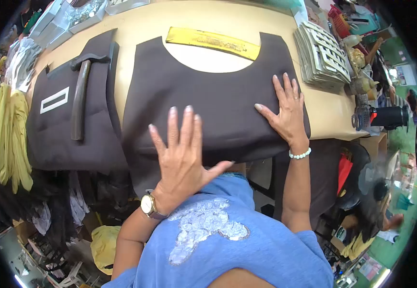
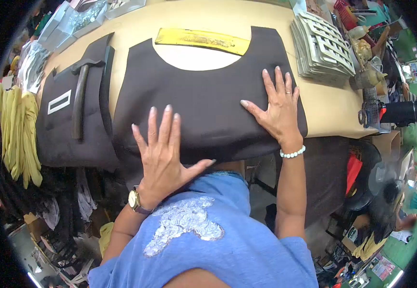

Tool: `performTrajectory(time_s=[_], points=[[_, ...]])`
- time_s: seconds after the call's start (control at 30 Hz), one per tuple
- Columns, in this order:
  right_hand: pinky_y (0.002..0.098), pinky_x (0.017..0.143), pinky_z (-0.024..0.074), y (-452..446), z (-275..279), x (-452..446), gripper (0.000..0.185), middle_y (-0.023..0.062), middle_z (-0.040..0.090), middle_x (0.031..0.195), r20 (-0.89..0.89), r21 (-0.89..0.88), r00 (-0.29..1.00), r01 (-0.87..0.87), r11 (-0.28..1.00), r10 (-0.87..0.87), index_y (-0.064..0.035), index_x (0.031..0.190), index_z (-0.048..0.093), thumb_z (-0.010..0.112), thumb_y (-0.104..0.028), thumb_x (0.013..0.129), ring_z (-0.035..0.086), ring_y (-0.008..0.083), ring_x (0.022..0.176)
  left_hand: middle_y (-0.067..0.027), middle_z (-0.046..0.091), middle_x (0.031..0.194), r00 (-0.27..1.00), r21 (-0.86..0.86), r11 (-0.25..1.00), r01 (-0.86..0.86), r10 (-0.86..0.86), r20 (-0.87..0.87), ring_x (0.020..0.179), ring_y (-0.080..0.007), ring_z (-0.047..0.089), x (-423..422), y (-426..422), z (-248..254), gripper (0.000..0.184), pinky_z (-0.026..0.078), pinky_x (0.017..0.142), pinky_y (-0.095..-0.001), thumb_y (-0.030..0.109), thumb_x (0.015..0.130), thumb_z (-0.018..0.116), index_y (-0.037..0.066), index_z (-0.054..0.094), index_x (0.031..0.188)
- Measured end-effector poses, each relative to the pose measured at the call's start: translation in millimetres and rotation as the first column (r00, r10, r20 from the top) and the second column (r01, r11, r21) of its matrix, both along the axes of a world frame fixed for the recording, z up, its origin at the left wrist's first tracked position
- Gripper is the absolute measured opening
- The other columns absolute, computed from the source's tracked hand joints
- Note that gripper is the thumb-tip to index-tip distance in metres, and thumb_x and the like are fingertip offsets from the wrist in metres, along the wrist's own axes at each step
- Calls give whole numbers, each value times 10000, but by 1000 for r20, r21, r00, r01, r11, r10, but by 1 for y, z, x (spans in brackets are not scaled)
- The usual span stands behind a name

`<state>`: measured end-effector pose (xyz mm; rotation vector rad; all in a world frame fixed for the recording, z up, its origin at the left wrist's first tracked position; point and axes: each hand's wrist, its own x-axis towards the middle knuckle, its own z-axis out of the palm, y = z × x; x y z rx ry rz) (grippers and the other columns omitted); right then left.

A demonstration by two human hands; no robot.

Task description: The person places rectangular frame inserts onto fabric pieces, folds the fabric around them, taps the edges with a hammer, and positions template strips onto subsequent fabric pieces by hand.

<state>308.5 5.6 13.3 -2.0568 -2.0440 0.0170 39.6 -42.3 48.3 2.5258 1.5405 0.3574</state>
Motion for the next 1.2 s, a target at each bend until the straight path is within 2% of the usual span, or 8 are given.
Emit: performTrajectory(time_s=[0.2,0.5,0.6,0.7,0.8,0.97,1.07,1.2], points=[[571,1038,237,46,6,-21,624,245,393,1366,-89,213,996,-11,977,31,-34,1298,478,529,-482,866,303,420,1302,-178,235,1477,969,3,975,222,-221,108,1370,-380,186,37,32,-28,853,113,1048,-637,637,739,581,158,357,1407],[516,885,403,160,-4,-54,356,160,571,1163,-41,275,951,-284,919,306,-38,1055,591,590,-330,852,519,339,1111,-212,280,1451,989,2,996,91,-91,113,1350,-420,210,37,15,-41,846,140,991,-693,613,733,598,115,393,1385],[407,715,486,176,20,-63,221,125,659,902,-342,193,877,-288,938,339,-43,936,604,635,-232,826,637,284,863,-216,271,1453,988,13,997,82,-83,127,1351,-421,203,40,12,-43,858,138,980,-704,622,735,592,105,386,1388],[326,608,503,165,69,-78,154,114,655,724,-284,552,796,-319,770,534,-45,907,620,641,-170,821,659,251,676,-216,258,1460,987,-11,997,74,-71,143,1352,-421,200,43,15,-41,867,138,972,-710,626,733,592,99,382,1388],[322,613,512,128,113,-81,128,112,669,765,-412,562,722,-279,779,556,-49,898,638,629,-154,826,674,230,720,-215,255,1458,984,4,999,49,-48,174,1352,-417,197,49,17,-46,874,141,959,-720,631,732,589,106,371,1396],[341,779,483,50,88,-67,154,129,649,931,-334,207,863,-325,923,379,-36,921,641,628,-142,810,634,261,887,-228,393,1338,965,97,994,51,-74,253,1271,-397,324,47,16,-45,805,228,991,-621,589,731,622,32,471,1292],[447,1005,316,10,35,-50,347,186,498,1240,-255,361,964,16,932,82,-29,1182,544,576,-169,866,435,356,1187,-222,462,1248,935,157,985,68,-118,334,1194,-381,402,37,15,-41,721,292,991,-538,531,728,662,-8,540,1189],[533,1069,210,-39,-9,-29,513,196,372,1401,-284,164,909,361,918,-307,-23,1389,325,450,-258,951,305,372,1319,-244,445,1268,932,84,996,16,-45,358,1190,-396,411,2,22,-16,669,311,998,-510,450,748,678,-29,533,1191]])
